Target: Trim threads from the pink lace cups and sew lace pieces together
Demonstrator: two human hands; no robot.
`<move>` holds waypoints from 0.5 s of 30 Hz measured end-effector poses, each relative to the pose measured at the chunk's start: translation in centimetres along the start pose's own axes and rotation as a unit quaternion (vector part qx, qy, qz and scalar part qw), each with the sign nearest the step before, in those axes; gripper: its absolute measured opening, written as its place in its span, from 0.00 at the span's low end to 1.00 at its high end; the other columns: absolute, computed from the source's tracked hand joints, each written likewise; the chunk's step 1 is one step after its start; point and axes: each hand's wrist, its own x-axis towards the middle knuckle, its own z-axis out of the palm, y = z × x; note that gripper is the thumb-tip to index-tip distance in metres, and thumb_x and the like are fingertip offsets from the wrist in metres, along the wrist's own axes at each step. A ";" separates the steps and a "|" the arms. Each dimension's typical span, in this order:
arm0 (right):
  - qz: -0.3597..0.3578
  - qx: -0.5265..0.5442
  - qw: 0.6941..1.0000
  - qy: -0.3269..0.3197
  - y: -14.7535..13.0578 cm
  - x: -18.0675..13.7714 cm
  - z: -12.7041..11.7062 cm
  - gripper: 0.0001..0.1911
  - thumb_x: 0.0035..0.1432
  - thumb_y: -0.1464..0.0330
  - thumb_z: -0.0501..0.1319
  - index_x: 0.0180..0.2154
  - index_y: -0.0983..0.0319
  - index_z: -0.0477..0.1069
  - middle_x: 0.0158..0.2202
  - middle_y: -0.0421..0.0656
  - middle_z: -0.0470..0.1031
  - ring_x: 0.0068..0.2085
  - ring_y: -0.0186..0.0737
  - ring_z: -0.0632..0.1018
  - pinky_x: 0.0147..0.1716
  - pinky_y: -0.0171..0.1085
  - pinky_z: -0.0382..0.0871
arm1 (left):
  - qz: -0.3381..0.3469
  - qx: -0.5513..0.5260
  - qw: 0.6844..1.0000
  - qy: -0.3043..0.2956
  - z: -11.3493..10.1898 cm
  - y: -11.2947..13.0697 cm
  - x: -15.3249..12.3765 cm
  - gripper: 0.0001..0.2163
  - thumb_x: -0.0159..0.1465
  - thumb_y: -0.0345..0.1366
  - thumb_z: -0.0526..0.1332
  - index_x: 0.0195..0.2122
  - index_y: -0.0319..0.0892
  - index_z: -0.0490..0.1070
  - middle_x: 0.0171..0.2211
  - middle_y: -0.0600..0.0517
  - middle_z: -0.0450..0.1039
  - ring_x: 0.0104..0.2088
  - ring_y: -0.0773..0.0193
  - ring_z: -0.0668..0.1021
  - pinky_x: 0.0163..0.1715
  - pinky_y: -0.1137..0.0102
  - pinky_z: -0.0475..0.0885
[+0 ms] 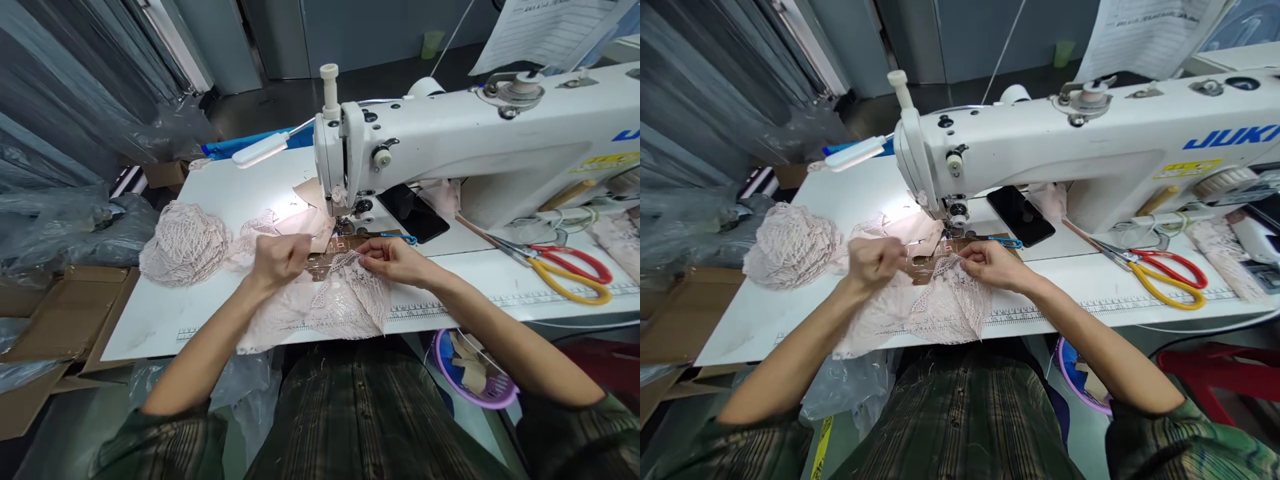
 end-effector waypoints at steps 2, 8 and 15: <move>-0.021 -0.020 1.000 -0.004 -0.4 0.1 0.2 0.12 0.55 0.65 0.65 0.39 0.65 0.72 0.24 0.37 0.71 0.24 0.30 0.69 0.23 0.32 0.58 | -0.032 -0.036 0.997 -0.052 1.4 0.0 1.7 0.19 0.67 0.43 0.56 0.20 0.41 0.72 0.14 0.54 0.67 0.14 0.71 0.67 0.13 0.75 0.58; -0.043 -0.018 0.999 -0.011 -0.7 1.0 0.7 0.11 0.55 0.63 0.63 0.38 0.63 0.67 0.23 0.35 0.67 0.23 0.30 0.65 0.23 0.32 0.54 | -0.140 -0.320 0.914 -0.205 2.7 0.7 1.8 0.24 0.58 0.38 0.68 0.56 0.41 0.69 0.46 0.44 0.77 0.41 0.63 0.80 0.44 0.64 0.78; -0.032 -0.032 0.998 -0.034 -1.2 1.8 0.7 0.15 0.58 0.59 0.62 0.40 0.62 0.64 0.21 0.32 0.63 0.21 0.29 0.61 0.21 0.32 0.52 | -0.248 -0.412 0.868 -0.124 3.5 0.5 0.5 0.22 0.61 0.34 0.67 0.55 0.38 0.67 0.38 0.46 0.78 0.34 0.67 0.79 0.37 0.70 0.77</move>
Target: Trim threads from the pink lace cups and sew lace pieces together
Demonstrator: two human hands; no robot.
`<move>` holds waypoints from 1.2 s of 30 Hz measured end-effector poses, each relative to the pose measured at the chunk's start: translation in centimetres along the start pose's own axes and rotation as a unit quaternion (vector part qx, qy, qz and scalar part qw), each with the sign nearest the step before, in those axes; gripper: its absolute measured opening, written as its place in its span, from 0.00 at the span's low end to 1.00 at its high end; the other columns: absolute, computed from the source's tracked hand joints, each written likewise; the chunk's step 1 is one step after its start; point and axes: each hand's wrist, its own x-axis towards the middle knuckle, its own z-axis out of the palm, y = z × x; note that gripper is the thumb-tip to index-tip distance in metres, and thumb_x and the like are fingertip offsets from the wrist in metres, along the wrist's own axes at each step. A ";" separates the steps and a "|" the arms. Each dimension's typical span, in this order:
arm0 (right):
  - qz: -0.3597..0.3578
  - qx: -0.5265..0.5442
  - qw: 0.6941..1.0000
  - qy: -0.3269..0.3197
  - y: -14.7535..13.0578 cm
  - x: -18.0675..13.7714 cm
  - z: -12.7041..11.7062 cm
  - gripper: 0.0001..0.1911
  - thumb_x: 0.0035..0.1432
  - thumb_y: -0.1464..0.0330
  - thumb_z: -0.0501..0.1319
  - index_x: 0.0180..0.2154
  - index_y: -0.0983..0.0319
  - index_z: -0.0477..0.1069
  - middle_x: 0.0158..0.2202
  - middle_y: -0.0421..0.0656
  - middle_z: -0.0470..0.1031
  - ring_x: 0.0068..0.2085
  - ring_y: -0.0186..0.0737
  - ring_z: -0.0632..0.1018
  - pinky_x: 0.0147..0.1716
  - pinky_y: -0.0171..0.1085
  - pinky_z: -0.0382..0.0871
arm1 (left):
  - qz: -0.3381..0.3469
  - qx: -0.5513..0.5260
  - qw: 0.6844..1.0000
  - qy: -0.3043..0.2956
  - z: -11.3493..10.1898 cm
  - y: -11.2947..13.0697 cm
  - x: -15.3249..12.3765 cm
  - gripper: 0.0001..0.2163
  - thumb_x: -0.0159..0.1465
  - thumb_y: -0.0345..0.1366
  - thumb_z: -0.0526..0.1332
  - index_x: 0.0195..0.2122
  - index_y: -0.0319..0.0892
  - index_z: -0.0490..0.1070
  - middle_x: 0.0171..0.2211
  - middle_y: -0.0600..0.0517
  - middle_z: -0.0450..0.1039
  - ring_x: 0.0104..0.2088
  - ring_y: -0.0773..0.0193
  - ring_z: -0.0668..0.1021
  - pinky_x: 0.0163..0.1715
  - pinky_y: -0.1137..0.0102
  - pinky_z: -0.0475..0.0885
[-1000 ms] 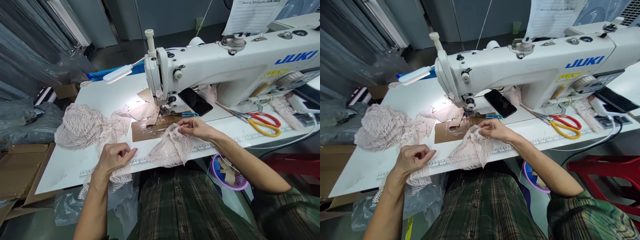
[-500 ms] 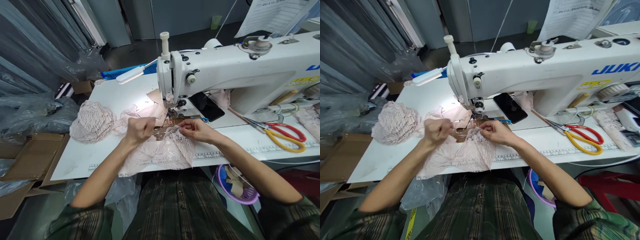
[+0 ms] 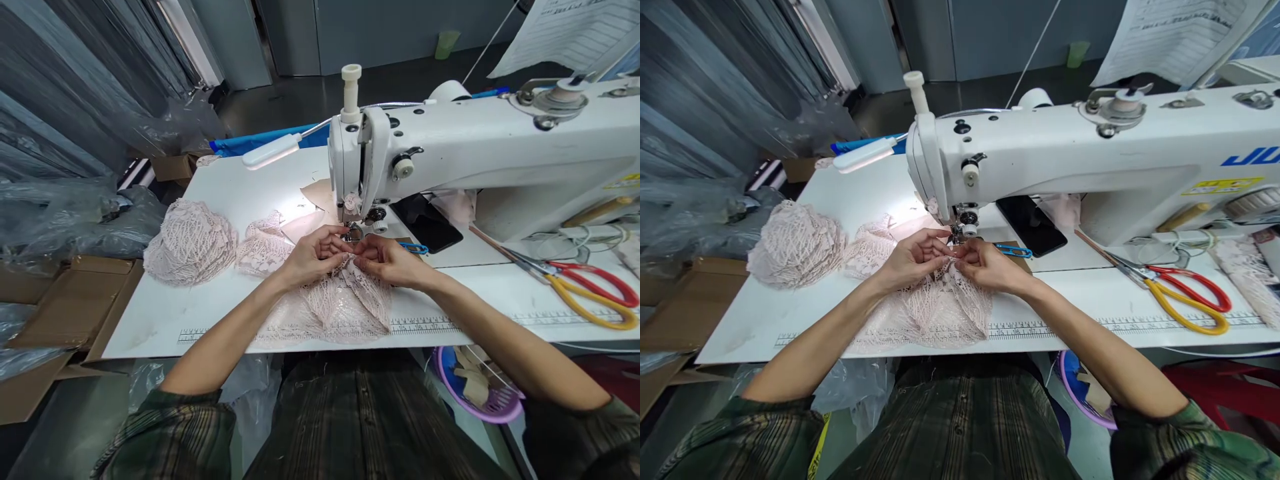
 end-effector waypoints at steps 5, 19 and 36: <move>-0.005 -0.028 1.000 -0.010 -0.4 0.3 0.1 0.17 0.58 0.56 0.63 0.39 0.62 0.65 0.23 0.34 0.65 0.22 0.29 0.64 0.21 0.32 0.54 | -0.051 -0.029 0.998 0.023 0.2 0.7 0.0 0.20 0.61 0.33 0.66 0.53 0.37 0.67 0.35 0.48 0.77 0.33 0.68 0.78 0.35 0.71 0.75; -0.080 -0.051 0.995 0.039 0.1 0.5 0.2 0.14 0.62 0.59 0.60 0.35 0.64 0.74 0.28 0.40 0.71 0.27 0.32 0.69 0.27 0.34 0.61 | -0.078 -0.057 0.995 0.023 0.5 1.1 -0.7 0.25 0.60 0.30 0.66 0.58 0.40 0.62 0.44 0.44 0.73 0.33 0.70 0.75 0.34 0.71 0.73; -0.147 -0.147 0.968 0.141 1.5 0.2 2.0 0.07 0.66 0.62 0.56 0.40 0.59 0.63 0.24 0.37 0.67 0.25 0.35 0.68 0.28 0.36 0.62 | -0.176 -0.181 0.960 0.119 1.9 1.4 -0.8 0.24 0.50 0.34 0.74 0.47 0.37 0.69 0.31 0.51 0.79 0.31 0.66 0.79 0.37 0.69 0.73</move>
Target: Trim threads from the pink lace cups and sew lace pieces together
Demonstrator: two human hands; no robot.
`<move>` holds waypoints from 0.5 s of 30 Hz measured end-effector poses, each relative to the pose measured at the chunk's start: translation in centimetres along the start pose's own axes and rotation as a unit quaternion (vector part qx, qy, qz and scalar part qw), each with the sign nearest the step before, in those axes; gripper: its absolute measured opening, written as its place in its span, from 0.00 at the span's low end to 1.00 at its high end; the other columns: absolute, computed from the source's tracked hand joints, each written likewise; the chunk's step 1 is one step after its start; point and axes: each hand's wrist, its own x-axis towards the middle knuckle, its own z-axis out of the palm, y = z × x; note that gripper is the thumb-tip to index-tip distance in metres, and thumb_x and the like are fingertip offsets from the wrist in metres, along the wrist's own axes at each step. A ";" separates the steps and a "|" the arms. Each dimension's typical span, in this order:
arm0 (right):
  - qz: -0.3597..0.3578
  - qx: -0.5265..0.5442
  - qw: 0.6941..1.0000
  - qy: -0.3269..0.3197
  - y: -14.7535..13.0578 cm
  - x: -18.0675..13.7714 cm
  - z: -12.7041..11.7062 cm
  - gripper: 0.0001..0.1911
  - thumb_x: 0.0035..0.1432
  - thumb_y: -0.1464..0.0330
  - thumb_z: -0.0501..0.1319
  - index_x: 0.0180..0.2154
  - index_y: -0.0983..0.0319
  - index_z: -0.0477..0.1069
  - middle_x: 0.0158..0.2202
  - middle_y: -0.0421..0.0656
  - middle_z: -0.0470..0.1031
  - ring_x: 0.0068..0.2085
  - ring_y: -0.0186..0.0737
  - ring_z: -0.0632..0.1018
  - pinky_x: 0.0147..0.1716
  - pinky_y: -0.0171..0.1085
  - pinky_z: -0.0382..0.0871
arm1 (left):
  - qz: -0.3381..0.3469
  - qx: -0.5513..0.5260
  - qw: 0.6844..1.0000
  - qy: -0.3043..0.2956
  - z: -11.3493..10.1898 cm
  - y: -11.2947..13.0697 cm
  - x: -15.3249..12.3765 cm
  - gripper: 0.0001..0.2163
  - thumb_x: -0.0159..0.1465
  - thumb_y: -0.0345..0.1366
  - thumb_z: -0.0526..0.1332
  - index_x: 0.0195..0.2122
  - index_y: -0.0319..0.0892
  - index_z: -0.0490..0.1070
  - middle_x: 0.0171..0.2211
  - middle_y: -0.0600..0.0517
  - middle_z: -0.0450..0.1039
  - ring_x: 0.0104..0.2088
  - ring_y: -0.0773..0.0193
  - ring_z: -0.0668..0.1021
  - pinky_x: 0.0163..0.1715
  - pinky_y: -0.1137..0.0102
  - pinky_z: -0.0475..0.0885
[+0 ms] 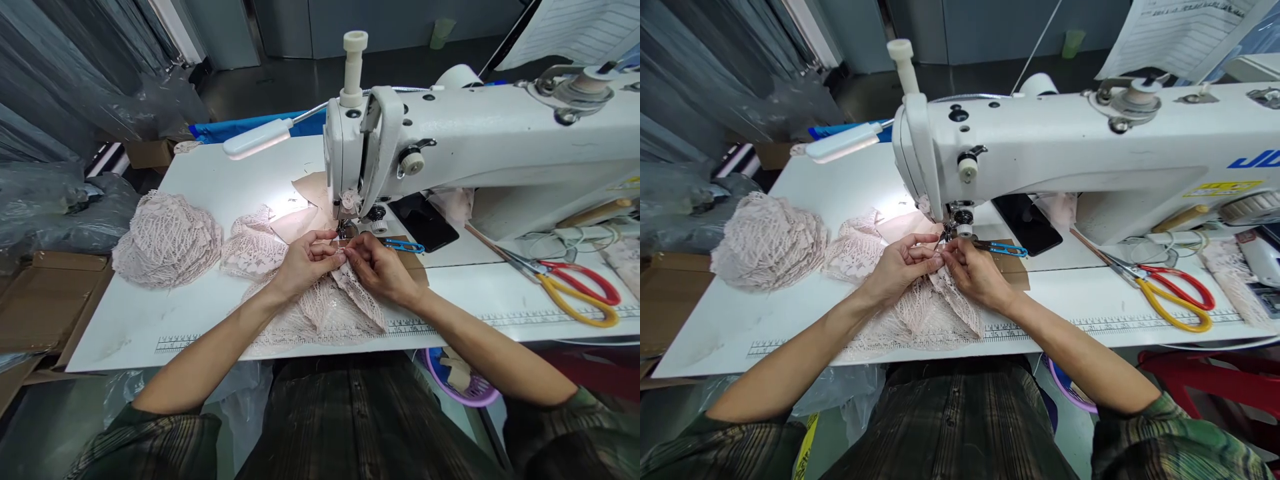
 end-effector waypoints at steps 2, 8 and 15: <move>0.015 0.023 1.000 0.001 -0.1 0.0 0.1 0.09 0.66 0.60 0.55 0.39 0.59 0.62 0.24 0.36 0.64 0.25 0.34 0.66 0.28 0.36 0.61 | -0.002 -0.006 1.000 0.001 0.0 0.0 0.0 0.24 0.50 0.34 0.75 0.47 0.37 0.69 0.31 0.51 0.79 0.31 0.67 0.79 0.37 0.69 0.72; 0.048 0.104 0.993 -0.023 -0.6 0.1 -0.1 0.14 0.68 0.54 0.52 0.38 0.58 0.61 0.29 0.38 0.63 0.29 0.35 0.66 0.29 0.36 0.62 | -0.004 -0.018 1.000 -0.002 0.3 -0.1 0.0 0.23 0.51 0.36 0.75 0.45 0.38 0.70 0.30 0.53 0.78 0.29 0.69 0.76 0.36 0.71 0.71; 0.040 0.103 0.993 -0.031 -0.4 -0.1 0.3 0.17 0.67 0.51 0.50 0.39 0.57 0.62 0.32 0.39 0.64 0.33 0.37 0.68 0.33 0.37 0.65 | -0.003 0.002 1.000 -0.003 0.3 0.2 -0.2 0.22 0.54 0.33 0.72 0.49 0.39 0.68 0.26 0.56 0.75 0.25 0.70 0.73 0.31 0.72 0.68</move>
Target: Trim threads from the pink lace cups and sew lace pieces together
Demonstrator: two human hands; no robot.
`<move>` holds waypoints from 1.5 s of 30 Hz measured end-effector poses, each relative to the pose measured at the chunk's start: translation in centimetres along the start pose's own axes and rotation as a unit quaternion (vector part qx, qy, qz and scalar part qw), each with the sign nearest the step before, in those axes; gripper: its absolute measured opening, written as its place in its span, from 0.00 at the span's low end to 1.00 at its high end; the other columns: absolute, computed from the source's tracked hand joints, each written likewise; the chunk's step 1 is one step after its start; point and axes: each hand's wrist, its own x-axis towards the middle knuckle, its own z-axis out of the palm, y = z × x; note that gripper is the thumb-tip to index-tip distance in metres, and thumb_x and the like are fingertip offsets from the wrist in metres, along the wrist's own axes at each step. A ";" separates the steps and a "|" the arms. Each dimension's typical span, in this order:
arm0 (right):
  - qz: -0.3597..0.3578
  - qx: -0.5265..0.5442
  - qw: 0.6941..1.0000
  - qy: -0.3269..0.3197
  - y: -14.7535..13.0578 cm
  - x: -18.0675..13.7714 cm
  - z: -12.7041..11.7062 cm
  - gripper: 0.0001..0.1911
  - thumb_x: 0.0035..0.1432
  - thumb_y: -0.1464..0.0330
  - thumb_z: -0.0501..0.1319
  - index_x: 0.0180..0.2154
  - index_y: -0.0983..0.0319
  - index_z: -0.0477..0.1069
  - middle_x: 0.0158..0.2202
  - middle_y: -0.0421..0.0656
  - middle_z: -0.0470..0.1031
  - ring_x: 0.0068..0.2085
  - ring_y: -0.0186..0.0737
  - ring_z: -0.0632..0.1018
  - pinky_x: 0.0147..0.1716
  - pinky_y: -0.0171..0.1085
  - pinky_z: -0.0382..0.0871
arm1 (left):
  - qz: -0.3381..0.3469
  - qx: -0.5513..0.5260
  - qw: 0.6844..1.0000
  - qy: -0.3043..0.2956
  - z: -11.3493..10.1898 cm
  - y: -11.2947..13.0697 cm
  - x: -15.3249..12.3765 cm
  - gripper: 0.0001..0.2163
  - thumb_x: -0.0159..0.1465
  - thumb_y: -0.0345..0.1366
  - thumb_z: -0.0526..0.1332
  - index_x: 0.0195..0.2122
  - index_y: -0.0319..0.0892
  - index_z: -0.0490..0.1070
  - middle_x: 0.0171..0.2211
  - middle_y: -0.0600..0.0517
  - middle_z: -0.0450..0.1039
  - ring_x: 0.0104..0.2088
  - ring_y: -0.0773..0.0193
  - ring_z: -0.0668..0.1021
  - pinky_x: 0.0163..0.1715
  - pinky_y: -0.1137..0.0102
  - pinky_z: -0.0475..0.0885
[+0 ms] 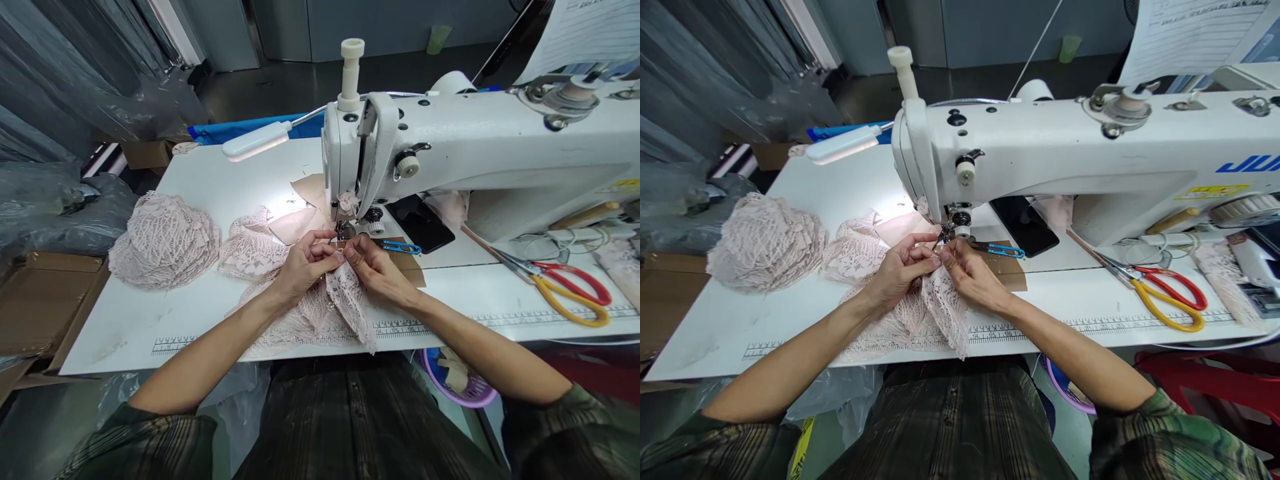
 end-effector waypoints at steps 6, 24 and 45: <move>0.015 -0.125 0.992 0.010 -0.7 0.2 -2.1 0.14 0.67 0.56 0.52 0.39 0.59 0.66 0.30 0.43 0.72 0.30 0.39 0.72 0.30 0.37 0.64 | 0.019 0.013 1.000 -0.005 -0.1 0.0 -0.1 0.22 0.55 0.29 0.68 0.51 0.42 0.68 0.27 0.57 0.74 0.30 0.68 0.75 0.37 0.70 0.69; 0.052 -0.103 0.992 0.057 0.1 -4.4 -2.6 0.15 0.68 0.53 0.50 0.40 0.58 0.60 0.30 0.42 0.75 0.26 0.37 0.73 0.29 0.37 0.67 | 0.016 -0.022 0.999 -0.035 0.4 -0.3 -0.3 0.27 0.54 0.28 0.65 0.56 0.43 0.67 0.26 0.57 0.71 0.28 0.68 0.72 0.34 0.71 0.66; 0.047 -0.330 0.937 0.102 -0.6 -2.8 0.6 0.24 0.69 0.54 0.45 0.29 0.59 0.68 0.22 0.41 0.70 0.24 0.38 0.69 0.26 0.35 0.56 | 0.023 -0.055 0.998 -0.030 0.3 -0.9 0.0 0.27 0.53 0.27 0.66 0.55 0.43 0.68 0.26 0.58 0.70 0.28 0.71 0.71 0.33 0.72 0.66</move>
